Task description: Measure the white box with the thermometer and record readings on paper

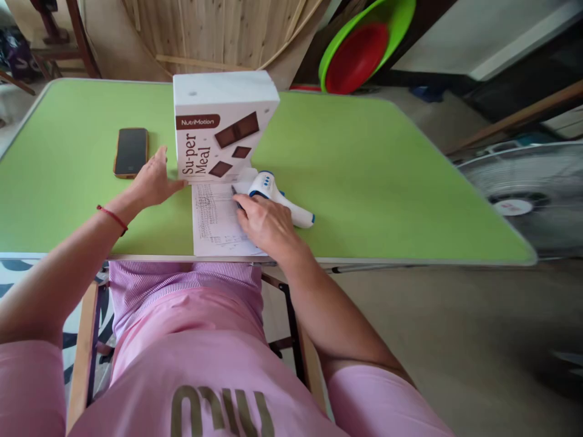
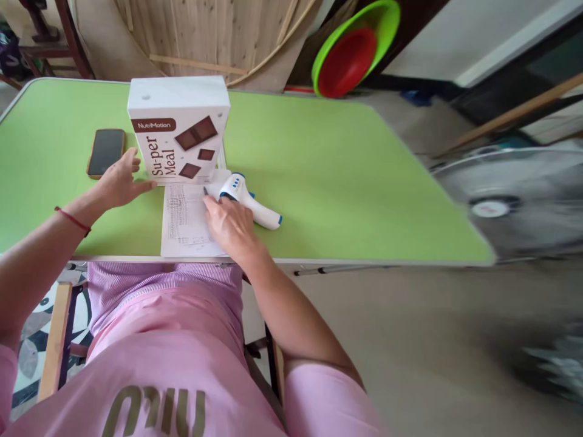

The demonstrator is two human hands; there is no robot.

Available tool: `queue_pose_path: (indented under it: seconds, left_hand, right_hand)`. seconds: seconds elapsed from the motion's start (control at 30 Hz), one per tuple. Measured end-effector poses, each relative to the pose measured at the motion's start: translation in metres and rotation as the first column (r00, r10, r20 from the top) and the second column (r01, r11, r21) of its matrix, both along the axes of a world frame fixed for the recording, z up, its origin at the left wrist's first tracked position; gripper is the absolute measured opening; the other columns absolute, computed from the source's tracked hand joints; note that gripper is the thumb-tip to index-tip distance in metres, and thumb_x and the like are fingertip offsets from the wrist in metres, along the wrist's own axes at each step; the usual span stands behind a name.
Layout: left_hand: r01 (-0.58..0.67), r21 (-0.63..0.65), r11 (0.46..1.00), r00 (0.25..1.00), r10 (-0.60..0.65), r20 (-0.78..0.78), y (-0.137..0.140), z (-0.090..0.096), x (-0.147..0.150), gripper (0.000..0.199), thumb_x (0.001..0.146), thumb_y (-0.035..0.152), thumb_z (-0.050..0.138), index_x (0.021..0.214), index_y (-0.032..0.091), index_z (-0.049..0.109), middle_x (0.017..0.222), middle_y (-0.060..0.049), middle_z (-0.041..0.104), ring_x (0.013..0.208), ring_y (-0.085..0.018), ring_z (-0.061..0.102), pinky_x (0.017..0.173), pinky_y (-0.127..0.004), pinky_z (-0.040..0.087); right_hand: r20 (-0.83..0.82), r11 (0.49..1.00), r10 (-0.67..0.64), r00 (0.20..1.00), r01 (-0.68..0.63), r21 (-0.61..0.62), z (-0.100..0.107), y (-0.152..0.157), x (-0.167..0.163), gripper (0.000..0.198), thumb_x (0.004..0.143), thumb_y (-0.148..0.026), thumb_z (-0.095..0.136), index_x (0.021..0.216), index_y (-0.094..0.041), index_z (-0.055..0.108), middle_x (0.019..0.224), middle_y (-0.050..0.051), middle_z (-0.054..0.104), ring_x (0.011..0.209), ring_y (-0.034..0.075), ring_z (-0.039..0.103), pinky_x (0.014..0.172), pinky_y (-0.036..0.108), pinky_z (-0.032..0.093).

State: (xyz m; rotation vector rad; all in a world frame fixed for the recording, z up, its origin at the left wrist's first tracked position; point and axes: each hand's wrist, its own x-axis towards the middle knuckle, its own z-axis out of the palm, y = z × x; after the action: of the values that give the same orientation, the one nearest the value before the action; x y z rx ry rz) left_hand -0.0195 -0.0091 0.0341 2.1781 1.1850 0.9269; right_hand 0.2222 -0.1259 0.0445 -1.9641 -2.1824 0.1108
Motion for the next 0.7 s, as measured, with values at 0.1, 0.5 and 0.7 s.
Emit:
queue_pose_path:
  seconds: [0.1, 0.5, 0.7]
  left_hand:
    - [-0.085, 0.025, 0.996, 0.906, 0.088, -0.413, -0.054, 0.01, -0.003, 0.074, 0.085, 0.042, 0.07, 0.141, 0.004, 0.041, 0.139, -0.029, 0.051, 0.132, -0.045, 0.05, 0.107, -0.064, 0.042]
    - [0.196, 0.461, 0.865, 0.868, 0.066, -0.493, -0.16, -0.03, 0.041, 0.049, 0.095, 0.034, 0.063, 0.136, 0.008, 0.053, 0.136, -0.02, 0.063, 0.121, -0.032, 0.059, 0.106, -0.046, 0.043]
    - [0.197, 0.486, 0.852, 0.87, 0.077, -0.488, -0.159, -0.034, 0.041, 0.042, 0.096, 0.03, 0.059, 0.136, 0.015, 0.056, 0.135, -0.016, 0.065, 0.121, -0.03, 0.061, 0.106, -0.046, 0.044]
  right_hand:
    - [-0.197, 0.998, 0.053, 0.979, -0.045, 0.045, -0.006, 0.0, 0.013, 0.032, 0.092, -0.017, 0.047, 0.109, -0.021, 0.073, 0.096, 0.01, 0.074, 0.08, 0.024, 0.068, 0.071, 0.039, 0.05]
    - [-0.916, 0.94, 0.277, 0.291, 0.118, 0.321, -0.039, -0.006, -0.009, 0.042, 0.092, -0.07, 0.042, 0.09, -0.029, 0.053, 0.07, -0.002, 0.045, 0.066, 0.016, 0.052, 0.069, 0.034, 0.051]
    - [-0.948, 0.981, 0.117, 0.295, 0.116, 0.158, -0.037, -0.014, -0.021, 0.041, 0.093, -0.058, 0.045, 0.093, -0.023, 0.066, 0.075, 0.0, 0.062, 0.072, 0.015, 0.062, 0.074, 0.033, 0.055]
